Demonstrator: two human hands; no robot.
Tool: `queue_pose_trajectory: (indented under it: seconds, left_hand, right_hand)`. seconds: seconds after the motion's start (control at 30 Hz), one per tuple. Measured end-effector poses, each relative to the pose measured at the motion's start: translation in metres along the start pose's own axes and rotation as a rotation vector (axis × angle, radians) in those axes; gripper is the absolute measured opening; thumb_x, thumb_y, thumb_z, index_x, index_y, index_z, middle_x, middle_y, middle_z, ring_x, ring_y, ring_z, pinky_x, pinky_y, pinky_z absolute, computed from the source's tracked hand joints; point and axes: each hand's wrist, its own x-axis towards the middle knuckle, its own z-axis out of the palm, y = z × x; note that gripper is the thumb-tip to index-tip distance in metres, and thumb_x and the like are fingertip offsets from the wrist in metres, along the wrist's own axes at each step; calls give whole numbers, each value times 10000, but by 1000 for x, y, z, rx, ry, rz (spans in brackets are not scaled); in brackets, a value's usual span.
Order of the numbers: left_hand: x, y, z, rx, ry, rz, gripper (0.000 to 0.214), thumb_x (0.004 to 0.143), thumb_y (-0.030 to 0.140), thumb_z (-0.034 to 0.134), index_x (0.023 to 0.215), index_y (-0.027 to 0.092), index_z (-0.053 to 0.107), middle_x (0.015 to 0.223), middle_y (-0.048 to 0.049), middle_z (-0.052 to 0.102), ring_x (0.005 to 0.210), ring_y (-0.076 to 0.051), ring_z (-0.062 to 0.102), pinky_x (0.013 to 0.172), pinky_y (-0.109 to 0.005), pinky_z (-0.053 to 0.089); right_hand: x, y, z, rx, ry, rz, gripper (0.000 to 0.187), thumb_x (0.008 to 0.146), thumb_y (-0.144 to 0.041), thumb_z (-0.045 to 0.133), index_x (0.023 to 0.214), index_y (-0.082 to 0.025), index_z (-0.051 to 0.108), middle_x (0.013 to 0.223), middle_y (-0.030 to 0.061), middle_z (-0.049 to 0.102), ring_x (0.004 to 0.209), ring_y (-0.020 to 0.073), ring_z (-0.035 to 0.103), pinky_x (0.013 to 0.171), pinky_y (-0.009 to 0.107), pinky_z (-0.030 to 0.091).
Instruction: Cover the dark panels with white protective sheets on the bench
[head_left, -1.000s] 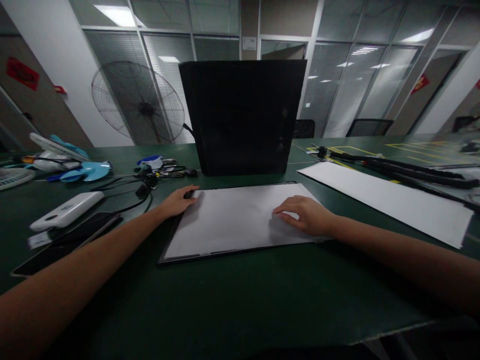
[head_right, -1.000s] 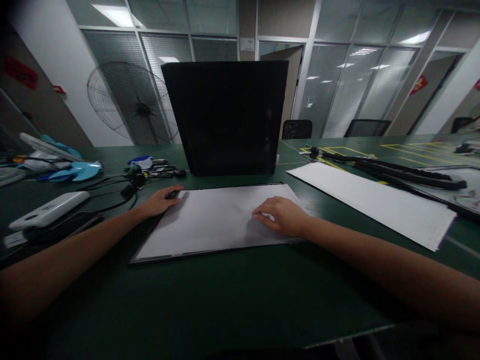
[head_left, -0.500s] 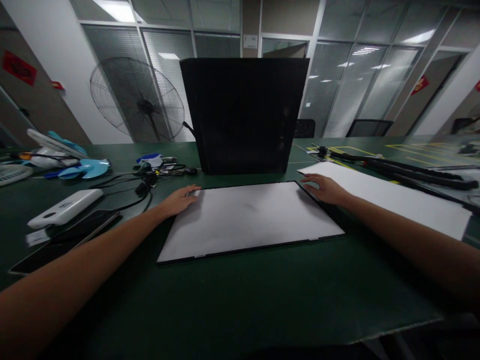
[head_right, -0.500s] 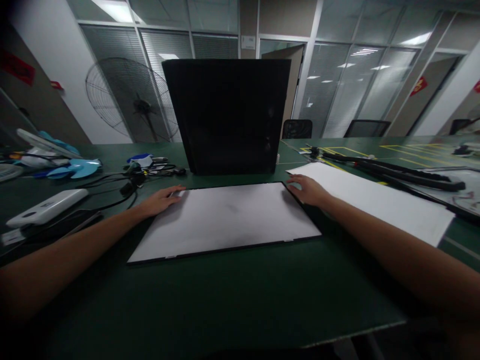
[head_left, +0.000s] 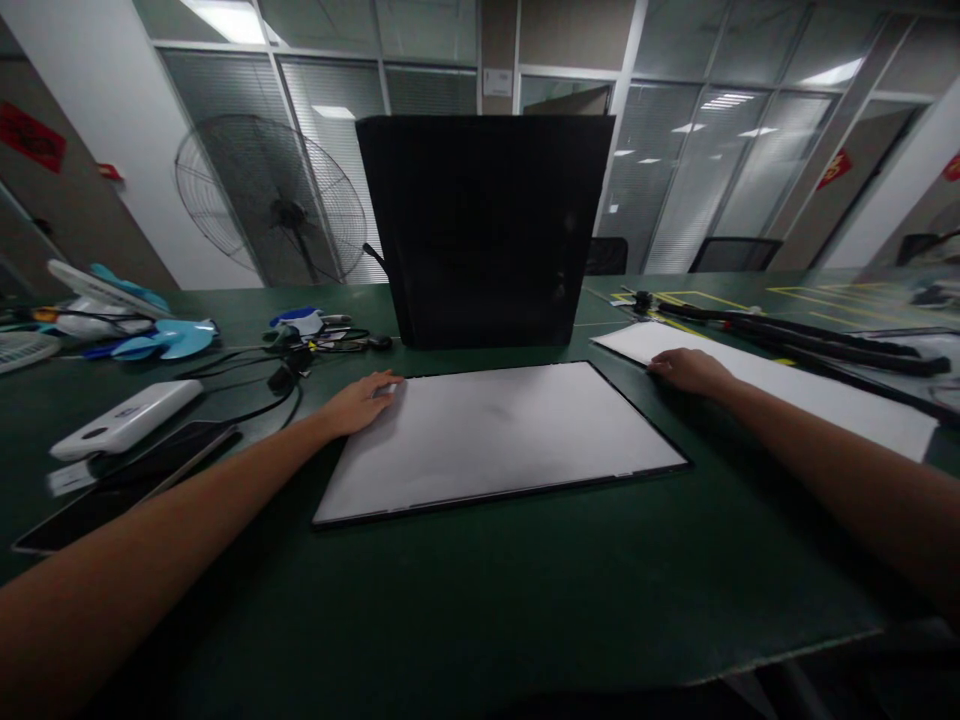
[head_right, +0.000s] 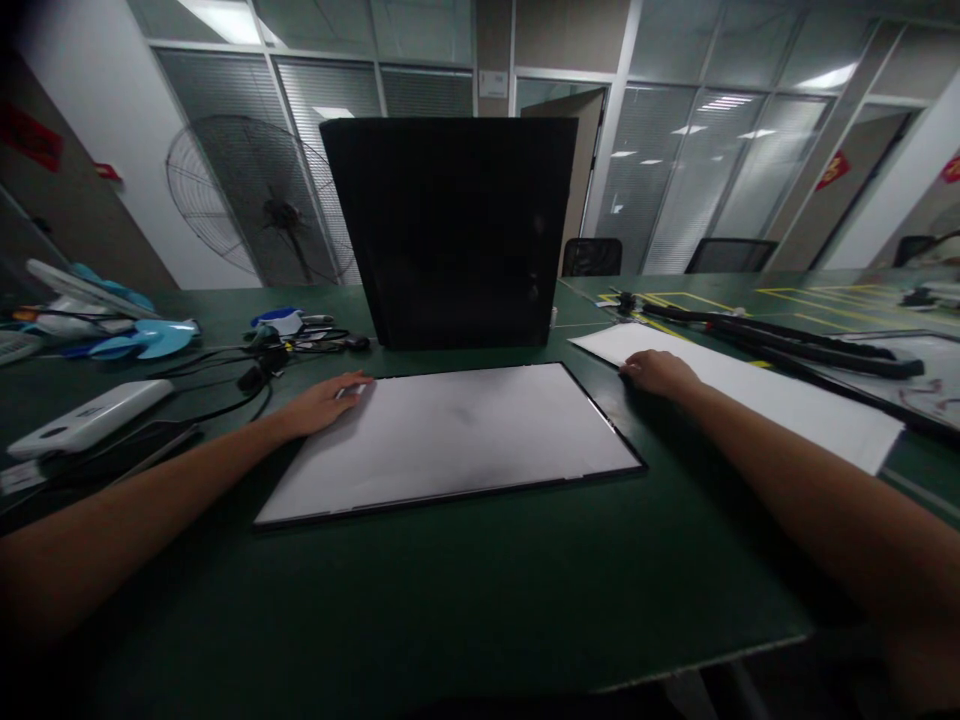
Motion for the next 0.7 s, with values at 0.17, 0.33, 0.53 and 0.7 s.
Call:
queue_pose_trajectory:
  seconds: [0.17,0.33,0.53,0.7]
  left_hand:
    - [-3,3,-1,40,7,41,657,937,454,386,1492,157,577,1612,-111,522,1516,-268,451,1264,-391,319]
    - [-3,6,-2,47,4,57,645,947,443,368,1494,166,568,1596,-104,540,1491,-256,483,1258,-379,326]
    - [-3,6,-2,44,2,55,620,955,430,369,1485,179,571,1591,-101,545,1482,-261,490,1260,-396,325]
    - [-2,8,-1,25,19,66,627,995,506,335,1450,163,597,1558,-115,577,1463,-277,509,1255,-397,341]
  right_hand:
    - [-13,-17,-18,-72,68,57,491,1037,-413,408,1220,-119,755,1170,271,714,969,356,673,826,476,480]
    - [-38,-64,-38,-185,179,2,453,984,-495,473,1106,-188,783,1028,226,744,901,373,688,763,472,489]
    - [-84,-136,-54,-176,85,-591,242,931,-353,545,958,-212,740,889,94,766,741,243,683,695,360,444]
    - [-127,-177,-62,80,8,-892,247,981,-311,538,1024,-216,762,945,55,779,775,187,696,713,321,494]
